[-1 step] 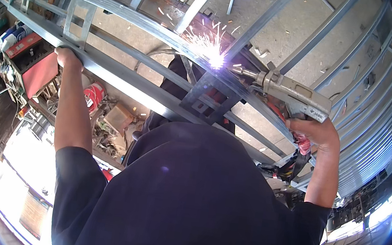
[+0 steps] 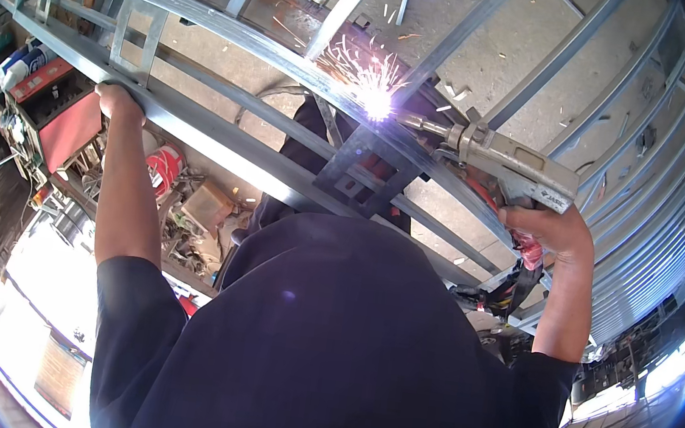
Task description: The person uses a handheld welding torch to join metal bars on a large curved metal frame. They move along the frame, applying welds at multiple joints while holding the structure steady with the other hand.
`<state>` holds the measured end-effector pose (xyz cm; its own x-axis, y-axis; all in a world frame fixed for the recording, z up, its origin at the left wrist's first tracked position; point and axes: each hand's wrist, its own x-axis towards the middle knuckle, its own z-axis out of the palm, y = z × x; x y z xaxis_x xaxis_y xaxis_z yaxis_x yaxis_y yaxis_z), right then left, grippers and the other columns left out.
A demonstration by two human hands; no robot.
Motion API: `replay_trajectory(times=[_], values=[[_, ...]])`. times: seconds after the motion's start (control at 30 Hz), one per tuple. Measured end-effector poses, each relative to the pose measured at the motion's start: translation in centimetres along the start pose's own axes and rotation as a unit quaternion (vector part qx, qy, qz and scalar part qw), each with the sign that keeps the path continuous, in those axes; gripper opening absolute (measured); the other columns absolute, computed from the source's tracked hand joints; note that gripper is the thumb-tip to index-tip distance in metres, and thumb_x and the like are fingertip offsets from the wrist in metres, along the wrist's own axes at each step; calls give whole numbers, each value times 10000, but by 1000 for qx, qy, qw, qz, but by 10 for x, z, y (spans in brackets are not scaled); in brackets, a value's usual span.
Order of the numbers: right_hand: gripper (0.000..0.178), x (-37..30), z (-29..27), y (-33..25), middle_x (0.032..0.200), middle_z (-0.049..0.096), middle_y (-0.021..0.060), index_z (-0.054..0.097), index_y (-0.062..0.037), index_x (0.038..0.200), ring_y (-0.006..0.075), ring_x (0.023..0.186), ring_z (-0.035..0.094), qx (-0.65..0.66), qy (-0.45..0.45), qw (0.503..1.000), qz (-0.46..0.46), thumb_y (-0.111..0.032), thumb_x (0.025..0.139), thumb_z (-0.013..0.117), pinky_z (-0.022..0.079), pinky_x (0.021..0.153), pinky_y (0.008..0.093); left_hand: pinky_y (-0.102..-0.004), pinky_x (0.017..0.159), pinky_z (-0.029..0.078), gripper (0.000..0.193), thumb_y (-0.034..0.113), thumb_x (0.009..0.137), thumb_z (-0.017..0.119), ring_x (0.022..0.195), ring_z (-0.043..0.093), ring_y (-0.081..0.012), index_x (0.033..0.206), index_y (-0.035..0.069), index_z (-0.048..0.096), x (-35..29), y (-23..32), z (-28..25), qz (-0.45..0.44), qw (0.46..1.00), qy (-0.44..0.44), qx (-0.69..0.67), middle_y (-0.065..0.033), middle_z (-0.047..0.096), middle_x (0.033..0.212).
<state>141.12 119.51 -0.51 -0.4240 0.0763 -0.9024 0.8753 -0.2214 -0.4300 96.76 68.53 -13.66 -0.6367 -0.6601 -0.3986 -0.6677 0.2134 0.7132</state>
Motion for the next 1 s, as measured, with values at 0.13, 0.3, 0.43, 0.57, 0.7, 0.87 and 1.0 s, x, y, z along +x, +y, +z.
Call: replay_trajectory(times=[0.13, 0.3, 0.43, 0.57, 0.7, 0.87, 1.0], values=[[583, 0, 0, -4, 1105, 729, 71, 687, -11, 1247, 169, 1011, 660, -30, 13, 999, 7, -123, 716, 898, 533, 916, 329, -435, 1000, 555, 678, 482, 1053, 289, 1148, 675, -319, 1364, -46, 579, -13, 6, 3, 0, 1000, 8, 0, -165, 663, 1311], [574, 0, 1, -6, 1077, 728, 59, 689, -12, 1237, 157, 994, 659, -27, 16, 999, 34, -119, 710, 890, 536, 898, 313, -443, 1034, 536, 687, 476, 1053, 284, 1184, 663, -329, 1391, -56, 557, -17, 5, 2, 1, 1000, 9, 8, -172, 649, 1353], [608, -1, 1, -10, 1109, 734, 84, 687, -10, 1250, 178, 1018, 667, -38, 22, 998, 41, -136, 694, 898, 533, 928, 329, -448, 1030, 539, 696, 484, 1050, 285, 1189, 662, -331, 1395, -58, 553, -8, 4, 2, 2, 1000, 21, 20, -180, 645, 1359], [622, 0, -1, -4, 1126, 738, 92, 687, -13, 1256, 180, 1028, 670, -42, 19, 998, 32, -153, 693, 911, 530, 941, 327, -456, 1040, 533, 712, 498, 1047, 279, 1202, 654, -339, 1402, -58, 547, -8, 3, 0, 7, 1000, 8, 16, -184, 634, 1377], [612, -1, -2, -2, 1118, 738, 86, 689, -14, 1251, 177, 1025, 669, -49, 19, 998, 30, -154, 697, 910, 530, 935, 323, -452, 1043, 529, 709, 496, 1044, 283, 1201, 652, -343, 1405, -55, 544, -8, 4, 1, 4, 1000, 10, 21, -184, 633, 1379], [590, -1, -4, -3, 1102, 740, 75, 696, -18, 1240, 171, 1014, 669, -52, 10, 998, 40, -150, 705, 907, 534, 920, 322, -442, 1027, 533, 694, 485, 1038, 293, 1183, 658, -340, 1392, -51, 557, -5, 3, 0, 5, 1000, 14, 26, -185, 640, 1366], [573, -1, -7, 2, 1089, 740, 66, 702, -18, 1229, 163, 997, 669, -45, 11, 998, 43, -140, 708, 906, 539, 907, 319, -438, 1022, 535, 690, 483, 1036, 296, 1179, 660, -337, 1384, -48, 566, 3, 1, -1, 9, 1000, 16, 23, -190, 644, 1354]])
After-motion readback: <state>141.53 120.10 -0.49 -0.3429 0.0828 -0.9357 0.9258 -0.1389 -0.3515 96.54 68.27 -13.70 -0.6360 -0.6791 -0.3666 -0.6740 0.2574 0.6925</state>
